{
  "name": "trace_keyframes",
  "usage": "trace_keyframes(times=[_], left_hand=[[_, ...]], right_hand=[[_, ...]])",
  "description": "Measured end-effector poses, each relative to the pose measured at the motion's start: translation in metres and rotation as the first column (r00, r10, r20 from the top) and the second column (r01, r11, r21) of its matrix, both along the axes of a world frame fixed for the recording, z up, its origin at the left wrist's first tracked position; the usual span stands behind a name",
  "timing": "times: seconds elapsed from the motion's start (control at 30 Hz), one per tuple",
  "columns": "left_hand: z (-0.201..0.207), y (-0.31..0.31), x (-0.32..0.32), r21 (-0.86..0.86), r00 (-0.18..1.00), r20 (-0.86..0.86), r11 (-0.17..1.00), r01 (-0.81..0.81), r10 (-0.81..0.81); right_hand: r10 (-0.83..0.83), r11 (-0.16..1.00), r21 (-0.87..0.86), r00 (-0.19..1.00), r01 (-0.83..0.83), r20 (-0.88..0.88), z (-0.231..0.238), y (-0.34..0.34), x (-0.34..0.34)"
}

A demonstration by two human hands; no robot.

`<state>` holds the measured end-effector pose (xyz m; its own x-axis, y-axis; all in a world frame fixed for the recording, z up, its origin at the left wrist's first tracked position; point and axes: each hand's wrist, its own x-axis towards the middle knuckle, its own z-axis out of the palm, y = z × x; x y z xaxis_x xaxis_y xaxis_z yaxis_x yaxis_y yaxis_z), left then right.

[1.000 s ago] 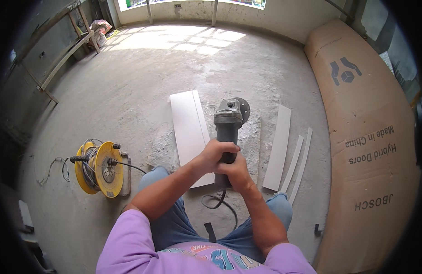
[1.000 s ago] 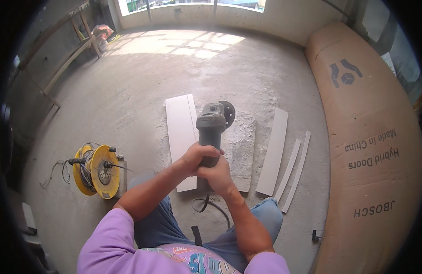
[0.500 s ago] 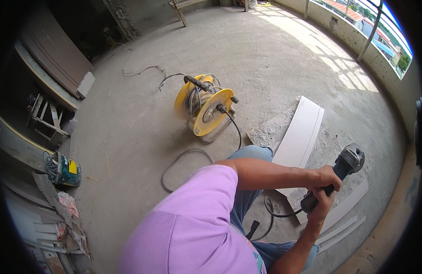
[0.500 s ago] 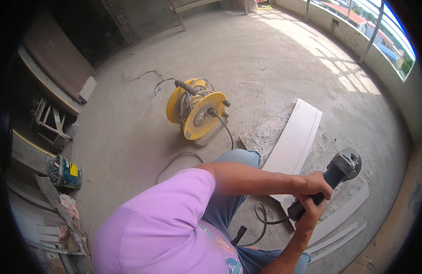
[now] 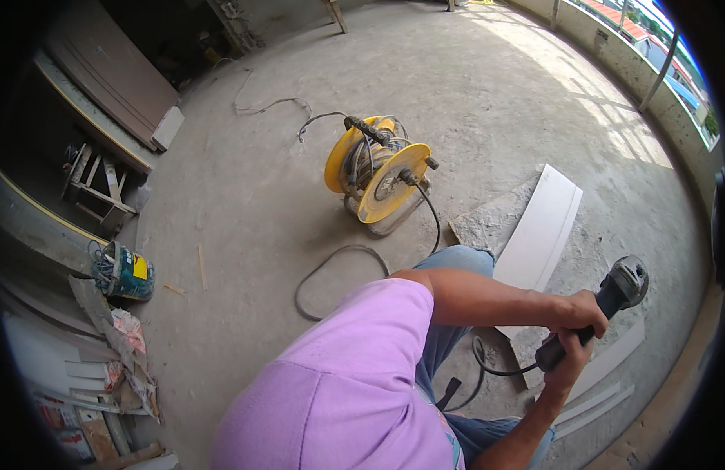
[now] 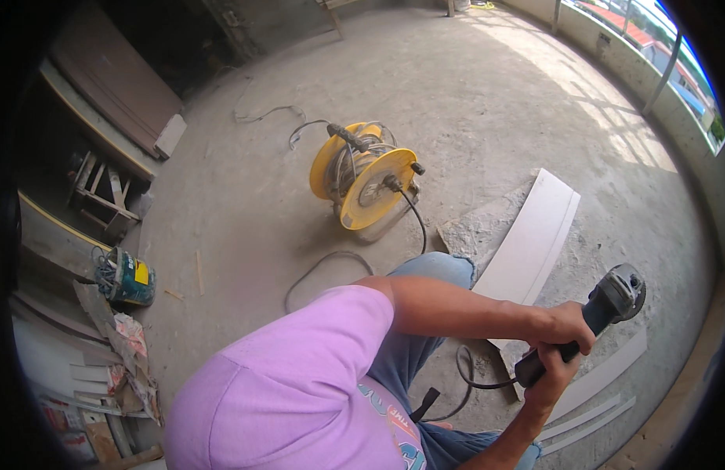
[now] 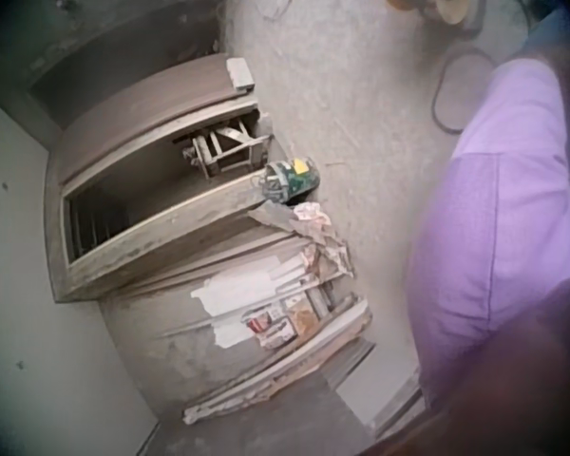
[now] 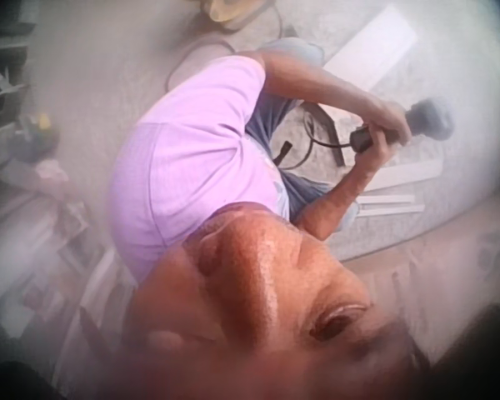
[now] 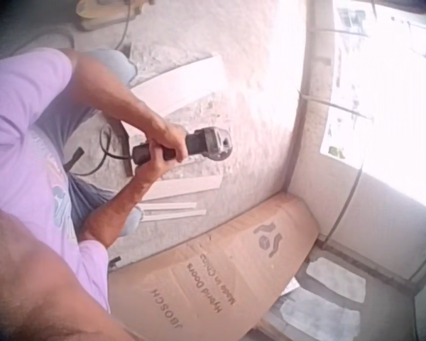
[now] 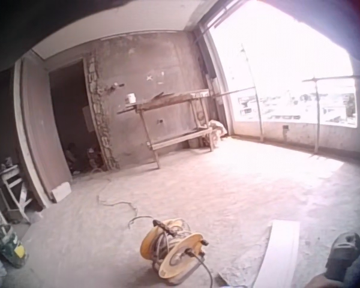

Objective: The person sits on the floor and uses an angle grinder to smooth the edges of a white rectangular tile. They hold the tile steady with one hand while operating the tool with the other, moving the grinder along the tile's edges to create a smooth finish.

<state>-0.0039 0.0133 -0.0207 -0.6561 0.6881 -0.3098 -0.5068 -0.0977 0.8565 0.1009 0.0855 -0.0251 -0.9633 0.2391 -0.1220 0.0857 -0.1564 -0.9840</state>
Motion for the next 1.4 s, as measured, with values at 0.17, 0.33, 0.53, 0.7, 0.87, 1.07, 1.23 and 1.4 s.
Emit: trace_keyframes(times=[0.17, 0.33, 0.53, 0.7, 0.87, 1.07, 1.23, 1.4], left_hand=[[0.002, -0.001, 0.001, -0.014, 1.000, -0.009, 1.000, -0.010, 0.010], [0.002, -0.001, 0.001, -0.004, 1.000, -0.008, 1.000, -0.010, 0.010], [-0.001, 0.002, 0.001, -0.012, 1.000, -0.009, 1.000, 0.017, -0.017], [-0.002, 0.002, 0.001, -0.008, 0.998, -0.052, 1.000, -0.023, 0.022], [-0.002, 0.002, 0.003, 0.002, 0.999, -0.037, 1.000, -0.030, 0.030], [-0.006, 0.005, 0.002, -0.005, 0.999, -0.039, 0.999, -0.037, 0.037], [0.001, 0.000, 0.005, -0.035, 0.997, -0.042, 0.997, -0.065, 0.063], [0.005, -0.007, 0.004, -0.050, 0.996, -0.089, 0.999, 0.012, -0.017]], right_hand=[[-0.001, 1.000, 0.016, 1.000, 0.001, 0.000, 0.004, -0.004, 0.001], [-0.001, 1.000, 0.020, 1.000, 0.000, 0.008, 0.002, -0.003, 0.001], [-0.024, 0.999, 0.032, 1.000, 0.024, 0.010, -0.001, 0.000, 0.000], [-0.013, 0.998, 0.056, 1.000, 0.013, -0.004, 0.001, 0.000, 0.000], [-0.003, 0.997, 0.077, 1.000, 0.004, -0.013, -0.001, -0.001, 0.001], [-0.010, 0.998, 0.056, 1.000, 0.009, 0.006, -0.002, 0.002, 0.001], [0.018, 0.999, 0.037, 1.000, -0.019, 0.013, 0.005, -0.001, 0.002], [0.050, 0.999, -0.022, 0.999, -0.050, 0.007, 0.003, -0.002, 0.003]])
